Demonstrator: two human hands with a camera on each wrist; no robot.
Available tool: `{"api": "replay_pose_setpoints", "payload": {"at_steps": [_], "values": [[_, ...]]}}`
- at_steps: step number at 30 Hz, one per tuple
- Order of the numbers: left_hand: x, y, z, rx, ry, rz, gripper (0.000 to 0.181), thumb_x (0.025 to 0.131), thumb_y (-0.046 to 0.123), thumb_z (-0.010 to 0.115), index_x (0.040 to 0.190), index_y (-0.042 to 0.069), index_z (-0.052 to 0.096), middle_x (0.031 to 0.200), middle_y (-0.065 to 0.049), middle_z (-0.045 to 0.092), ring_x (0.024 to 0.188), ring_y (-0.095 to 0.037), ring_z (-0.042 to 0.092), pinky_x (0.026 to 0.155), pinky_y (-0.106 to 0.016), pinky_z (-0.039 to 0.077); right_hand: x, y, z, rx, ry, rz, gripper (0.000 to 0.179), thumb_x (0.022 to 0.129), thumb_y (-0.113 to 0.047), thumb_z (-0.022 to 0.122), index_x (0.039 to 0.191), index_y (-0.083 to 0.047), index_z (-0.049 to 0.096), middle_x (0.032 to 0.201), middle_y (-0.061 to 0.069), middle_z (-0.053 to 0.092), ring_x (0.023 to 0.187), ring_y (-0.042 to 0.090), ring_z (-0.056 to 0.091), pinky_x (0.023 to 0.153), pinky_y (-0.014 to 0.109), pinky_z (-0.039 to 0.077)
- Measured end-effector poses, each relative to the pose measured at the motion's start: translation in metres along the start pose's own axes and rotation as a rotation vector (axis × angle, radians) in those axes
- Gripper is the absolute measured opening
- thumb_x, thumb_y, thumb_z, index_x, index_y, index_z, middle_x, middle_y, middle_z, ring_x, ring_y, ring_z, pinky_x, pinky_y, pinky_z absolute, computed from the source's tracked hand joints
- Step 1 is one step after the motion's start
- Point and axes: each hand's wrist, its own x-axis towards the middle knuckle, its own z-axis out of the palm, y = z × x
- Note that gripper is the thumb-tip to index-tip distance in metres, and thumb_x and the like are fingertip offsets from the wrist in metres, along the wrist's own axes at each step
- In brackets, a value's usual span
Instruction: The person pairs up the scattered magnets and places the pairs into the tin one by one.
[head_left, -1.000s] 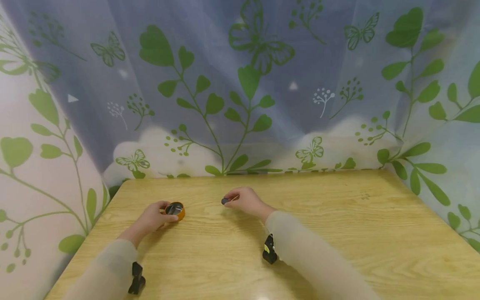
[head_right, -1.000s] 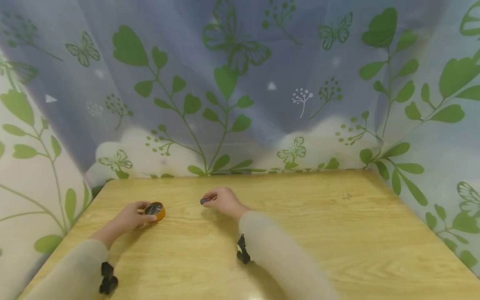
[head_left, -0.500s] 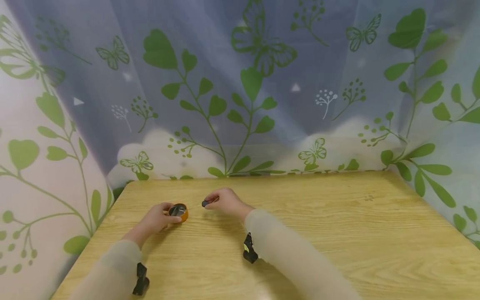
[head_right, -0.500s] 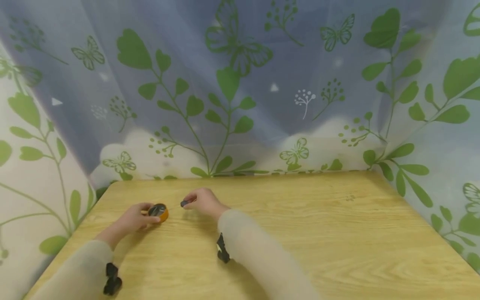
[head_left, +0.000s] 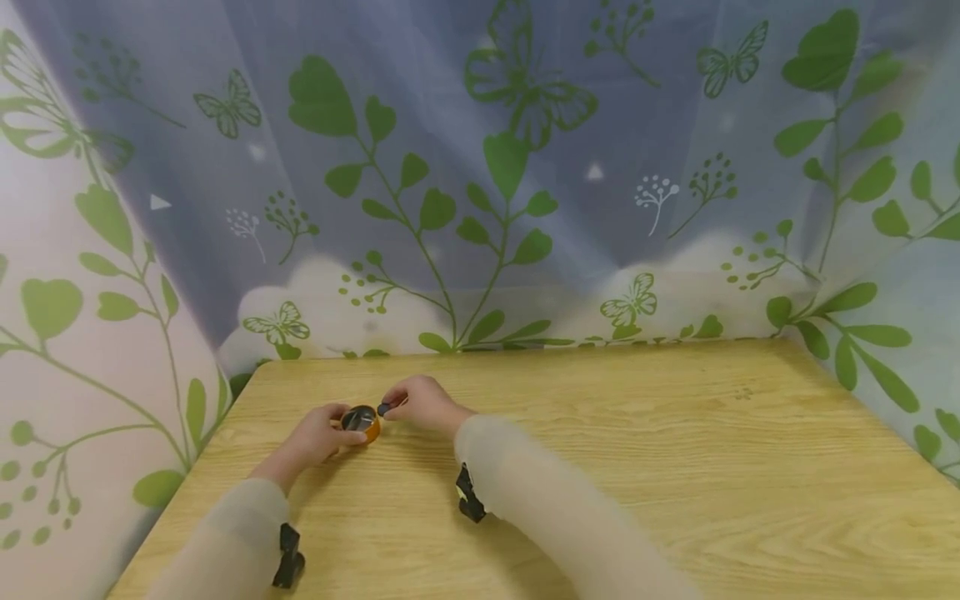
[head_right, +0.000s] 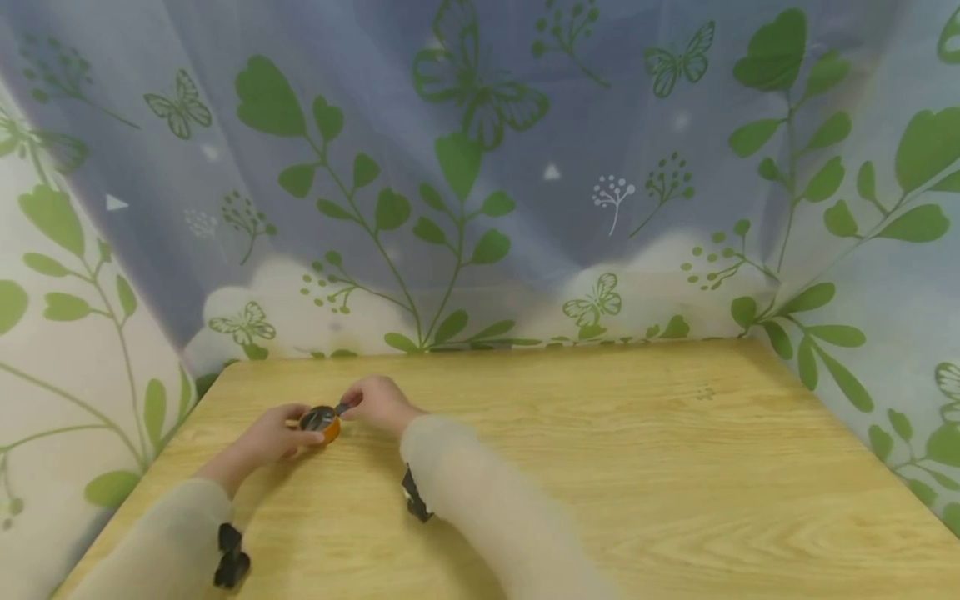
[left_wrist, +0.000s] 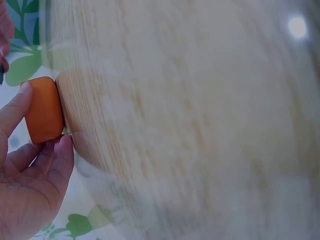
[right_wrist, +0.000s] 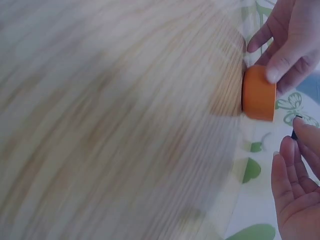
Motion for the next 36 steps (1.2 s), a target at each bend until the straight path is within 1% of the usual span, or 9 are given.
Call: {"api": "replay_pose_setpoints", "payload": {"at_steps": [5, 9, 13, 16, 20, 24, 28, 32, 36], "values": [[0.001, 0.002, 0.000, 0.003, 0.000, 0.016, 0.061, 0.084, 0.022, 0.071, 0.127, -0.012, 0.045, 0.119, -0.028, 0.053, 0.091, -0.026, 0.058, 0.066, -0.034, 0.049, 0.006, -0.009, 0.008, -0.028, 0.005, -0.021, 0.020, 0.082, -0.012, 0.072, 0.102, -0.006, 0.071, 0.091, 0.000, 0.068, 0.084, 0.009, 0.060, 0.074, 0.018, 0.046], [0.002, 0.002, 0.002, 0.002, -0.006, 0.020, 0.061, 0.084, 0.022, 0.071, 0.128, -0.012, 0.044, 0.120, -0.028, 0.052, 0.090, -0.027, 0.058, 0.067, -0.035, 0.050, 0.008, -0.010, 0.015, -0.082, 0.018, -0.027, 0.020, 0.081, -0.011, 0.073, 0.100, -0.006, 0.071, 0.091, 0.000, 0.068, 0.086, 0.012, 0.061, 0.075, 0.018, 0.045], [0.001, 0.002, 0.006, -0.002, -0.003, 0.025, 0.060, 0.084, 0.021, 0.071, 0.127, -0.012, 0.045, 0.121, -0.028, 0.052, 0.091, -0.027, 0.058, 0.066, -0.034, 0.050, 0.007, -0.011, 0.022, -0.104, 0.018, 0.011, 0.019, 0.082, -0.012, 0.072, 0.100, -0.007, 0.072, 0.091, -0.001, 0.068, 0.085, 0.011, 0.060, 0.075, 0.019, 0.046], [0.000, 0.003, 0.007, -0.001, 0.001, 0.037, 0.059, 0.084, 0.020, 0.071, 0.127, -0.011, 0.046, 0.121, -0.029, 0.052, 0.090, -0.027, 0.059, 0.066, -0.034, 0.050, 0.006, -0.014, 0.025, -0.105, 0.033, 0.048, 0.020, 0.083, -0.014, 0.072, 0.102, -0.008, 0.072, 0.094, -0.001, 0.068, 0.089, 0.011, 0.060, 0.077, 0.020, 0.047], [-0.002, 0.006, 0.006, 0.004, 0.007, 0.041, 0.059, 0.084, 0.019, 0.071, 0.127, -0.012, 0.045, 0.122, -0.030, 0.051, 0.091, -0.028, 0.059, 0.066, -0.035, 0.051, 0.004, -0.016, 0.026, -0.116, 0.058, 0.061, 0.022, 0.083, -0.017, 0.072, 0.103, -0.009, 0.072, 0.097, -0.002, 0.068, 0.094, 0.012, 0.060, 0.080, 0.021, 0.046], [-0.002, 0.006, 0.007, 0.015, 0.009, 0.044, 0.060, 0.084, 0.021, 0.071, 0.127, -0.012, 0.045, 0.121, -0.030, 0.051, 0.088, -0.026, 0.059, 0.065, -0.035, 0.050, -0.001, -0.013, 0.022, -0.087, 0.065, 0.044, 0.021, 0.083, -0.016, 0.071, 0.103, -0.008, 0.072, 0.097, -0.001, 0.068, 0.096, 0.014, 0.060, 0.082, 0.023, 0.046], [0.000, 0.004, 0.009, 0.025, -0.001, 0.027, 0.060, 0.085, 0.021, 0.070, 0.127, -0.013, 0.044, 0.120, -0.030, 0.052, 0.089, -0.027, 0.059, 0.066, -0.034, 0.050, -0.010, -0.007, 0.013, -0.079, 0.060, 0.017, 0.023, 0.084, -0.015, 0.070, 0.106, -0.006, 0.070, 0.097, 0.001, 0.067, 0.097, 0.015, 0.059, 0.082, 0.022, 0.045], [0.003, 0.002, 0.006, 0.037, -0.009, 0.005, 0.062, 0.086, 0.019, 0.068, 0.131, -0.013, 0.039, 0.120, -0.032, 0.050, 0.094, -0.031, 0.057, 0.069, -0.035, 0.049, -0.018, 0.002, -0.002, -0.068, 0.041, 0.006, 0.028, 0.086, -0.016, 0.068, 0.111, -0.004, 0.068, 0.100, 0.001, 0.067, 0.093, 0.013, 0.060, 0.079, 0.022, 0.046], [0.005, 0.003, 0.001, 0.047, -0.029, 0.005, 0.065, 0.087, 0.019, 0.067, 0.133, -0.014, 0.035, 0.121, -0.034, 0.048, 0.096, -0.033, 0.055, 0.068, -0.035, 0.049, -0.032, 0.012, -0.021, -0.043, 0.013, 0.038, 0.033, 0.087, -0.015, 0.066, 0.117, -0.002, 0.064, 0.106, 0.004, 0.065, 0.095, 0.017, 0.060, 0.080, 0.027, 0.048]]}}
